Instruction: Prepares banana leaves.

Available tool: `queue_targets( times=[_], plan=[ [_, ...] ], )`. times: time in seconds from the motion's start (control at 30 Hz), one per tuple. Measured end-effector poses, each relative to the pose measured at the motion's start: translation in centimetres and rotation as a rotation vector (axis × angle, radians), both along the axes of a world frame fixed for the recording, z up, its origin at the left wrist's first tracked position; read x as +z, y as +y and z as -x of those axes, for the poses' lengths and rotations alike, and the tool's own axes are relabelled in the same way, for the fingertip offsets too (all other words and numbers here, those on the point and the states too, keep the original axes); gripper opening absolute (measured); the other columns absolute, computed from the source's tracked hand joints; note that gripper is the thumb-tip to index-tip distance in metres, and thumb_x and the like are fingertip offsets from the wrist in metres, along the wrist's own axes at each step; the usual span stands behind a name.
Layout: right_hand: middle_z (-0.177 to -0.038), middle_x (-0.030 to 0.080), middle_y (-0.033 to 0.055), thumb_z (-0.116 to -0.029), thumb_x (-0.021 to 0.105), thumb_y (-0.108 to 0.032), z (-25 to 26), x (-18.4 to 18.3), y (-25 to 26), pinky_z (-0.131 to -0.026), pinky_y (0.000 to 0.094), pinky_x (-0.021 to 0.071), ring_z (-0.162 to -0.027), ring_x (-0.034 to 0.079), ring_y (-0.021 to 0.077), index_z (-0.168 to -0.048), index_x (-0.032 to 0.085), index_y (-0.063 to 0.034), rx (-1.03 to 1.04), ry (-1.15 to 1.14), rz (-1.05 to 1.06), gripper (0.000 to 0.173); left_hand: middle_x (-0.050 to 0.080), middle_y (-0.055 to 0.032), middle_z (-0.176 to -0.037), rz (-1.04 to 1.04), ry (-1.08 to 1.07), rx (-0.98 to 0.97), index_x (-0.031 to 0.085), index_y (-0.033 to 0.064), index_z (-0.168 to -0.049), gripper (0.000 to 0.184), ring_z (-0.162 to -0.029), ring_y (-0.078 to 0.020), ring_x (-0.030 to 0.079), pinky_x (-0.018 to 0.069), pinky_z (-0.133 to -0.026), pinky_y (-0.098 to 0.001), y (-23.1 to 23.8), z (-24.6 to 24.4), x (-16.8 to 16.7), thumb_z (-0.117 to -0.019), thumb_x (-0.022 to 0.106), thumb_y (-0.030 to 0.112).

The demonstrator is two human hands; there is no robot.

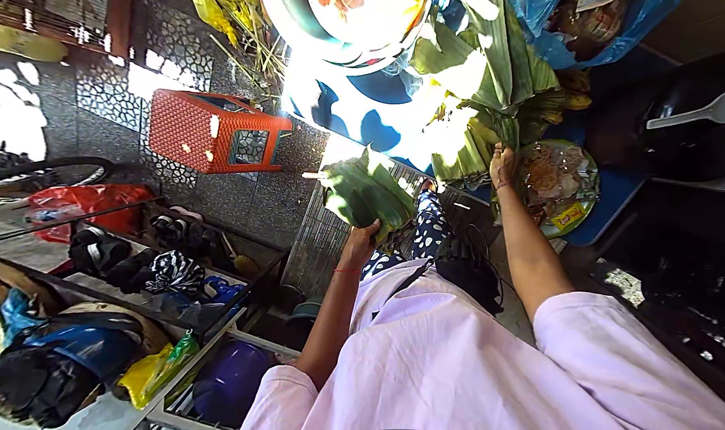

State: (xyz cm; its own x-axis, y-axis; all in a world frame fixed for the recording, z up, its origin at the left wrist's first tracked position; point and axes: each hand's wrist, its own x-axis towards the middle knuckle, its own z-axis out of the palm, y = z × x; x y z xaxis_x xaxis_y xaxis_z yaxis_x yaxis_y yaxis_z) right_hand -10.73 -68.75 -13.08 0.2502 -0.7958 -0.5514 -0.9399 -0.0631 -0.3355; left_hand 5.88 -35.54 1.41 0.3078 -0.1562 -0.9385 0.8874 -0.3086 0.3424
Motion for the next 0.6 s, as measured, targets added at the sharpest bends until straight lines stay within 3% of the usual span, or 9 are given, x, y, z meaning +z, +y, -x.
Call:
queue_targets(
  times=[0.03, 0.1, 0.17, 0.27, 0.33, 0.4, 0.5, 0.6],
  plan=[
    [-0.131, 0.065, 0.0250, -0.1056, 0.053, -0.022, 0.3, -0.1, -0.3, -0.108, 0.0603, 0.0442, -0.126, 0.061, 0.0412, -0.139, 0.059, -0.0022, 0.017, 0.011, 0.000, 0.040, 0.067, -0.0089, -0.090, -0.006, 0.002, 0.001, 0.053, 0.0028, -0.121, 0.015, -0.075, -0.0141, 0.068, 0.0587, -0.072, -0.0294, 0.0, 0.0, -0.1, -0.1062, 0.048, 0.005],
    [-0.141, 0.060, 0.0244, -0.0956, 0.072, -0.037, 0.4, -0.9, -0.1, -0.111, 0.0619, 0.0414, -0.133, 0.056, 0.0420, -0.146, 0.055, -0.0038, 0.077, 0.035, -0.030, 0.062, 0.068, -0.0085, -0.089, -0.017, 0.005, 0.001, 0.053, 0.0024, -0.120, 0.015, -0.073, -0.0138, 0.068, 0.0587, -0.071, -0.0289, -0.2, 0.0, 0.0, -0.1062, 0.048, 0.005],
    [-0.151, 0.051, 0.0231, -0.0859, 0.081, -0.045, 0.0, -1.9, 0.8, -0.110, 0.0625, 0.0423, -0.138, 0.051, 0.0417, -0.153, 0.045, -0.0041, 0.152, 0.099, -0.032, 0.086, 0.068, -0.0086, -0.089, -0.020, 0.011, -0.003, 0.053, 0.0026, -0.119, 0.014, -0.073, -0.0139, 0.068, 0.0588, -0.070, -0.0287, -0.2, 0.0, 0.1, -0.1060, 0.048, 0.004],
    [-0.157, 0.041, 0.0258, -0.0803, 0.087, -0.032, -1.3, -2.5, 2.3, -0.105, 0.0613, 0.0474, -0.137, 0.052, 0.0436, -0.157, 0.032, 0.0000, 0.228, 0.244, -0.034, 0.100, 0.068, -0.0100, -0.088, -0.020, 0.019, 0.001, 0.053, 0.0020, -0.119, 0.014, -0.073, -0.0147, 0.069, 0.0593, -0.069, -0.0289, -0.1, 0.0, 0.2, -0.1058, 0.048, 0.004],
    [-0.154, 0.043, 0.0286, -0.0833, 0.080, -0.015, -2.2, -2.1, 2.2, -0.100, 0.0610, 0.0513, -0.132, 0.055, 0.0457, -0.156, 0.032, 0.0011, 0.261, 0.334, -0.055, 0.088, 0.068, -0.0102, -0.087, -0.014, 0.025, 0.002, 0.052, 0.0011, -0.118, 0.013, -0.071, -0.0146, 0.069, 0.0591, -0.067, -0.0282, -0.2, -0.1, 0.3, -0.1061, 0.047, 0.003],
    [-0.145, 0.051, 0.0304, -0.0891, 0.071, -0.009, -2.4, -1.8, 1.3, -0.096, 0.0637, 0.0515, -0.126, 0.059, 0.0477, -0.147, 0.045, 0.0039, 0.290, 0.362, -0.076, 0.065, 0.068, -0.0101, -0.084, -0.027, 0.030, 0.006, 0.052, 0.0005, -0.116, 0.012, -0.069, -0.0143, 0.068, 0.0584, -0.064, -0.0274, -0.2, -0.2, 0.4, -0.1064, 0.046, 0.003],
    [-0.125, 0.065, 0.0323, -0.0969, 0.061, -0.013, -2.4, 0.0, -0.5, -0.093, 0.0697, 0.0492, -0.117, 0.063, 0.0507, -0.128, 0.064, 0.0043, 0.315, 0.302, -0.091, 0.036, 0.068, -0.0098, -0.084, -0.035, 0.021, 0.015, 0.053, 0.0009, -0.116, 0.012, -0.068, -0.0145, 0.068, 0.0584, -0.064, -0.0272, 0.0, -0.3, 0.2, -0.1061, 0.047, 0.004],
    [-0.125, 0.066, 0.0310, -0.1027, 0.058, -0.021, -2.1, 3.1, -2.2, -0.099, 0.0714, 0.0447, -0.120, 0.062, 0.0507, -0.133, 0.065, -0.0009, 0.261, 0.172, -0.091, 0.037, 0.068, -0.0105, -0.091, -0.024, 0.023, 0.016, 0.050, 0.0013, -0.123, 0.018, -0.076, -0.0156, 0.069, 0.0594, -0.070, -0.0294, -0.3, -0.4, 0.3, -0.1061, 0.047, 0.004]
  ],
)
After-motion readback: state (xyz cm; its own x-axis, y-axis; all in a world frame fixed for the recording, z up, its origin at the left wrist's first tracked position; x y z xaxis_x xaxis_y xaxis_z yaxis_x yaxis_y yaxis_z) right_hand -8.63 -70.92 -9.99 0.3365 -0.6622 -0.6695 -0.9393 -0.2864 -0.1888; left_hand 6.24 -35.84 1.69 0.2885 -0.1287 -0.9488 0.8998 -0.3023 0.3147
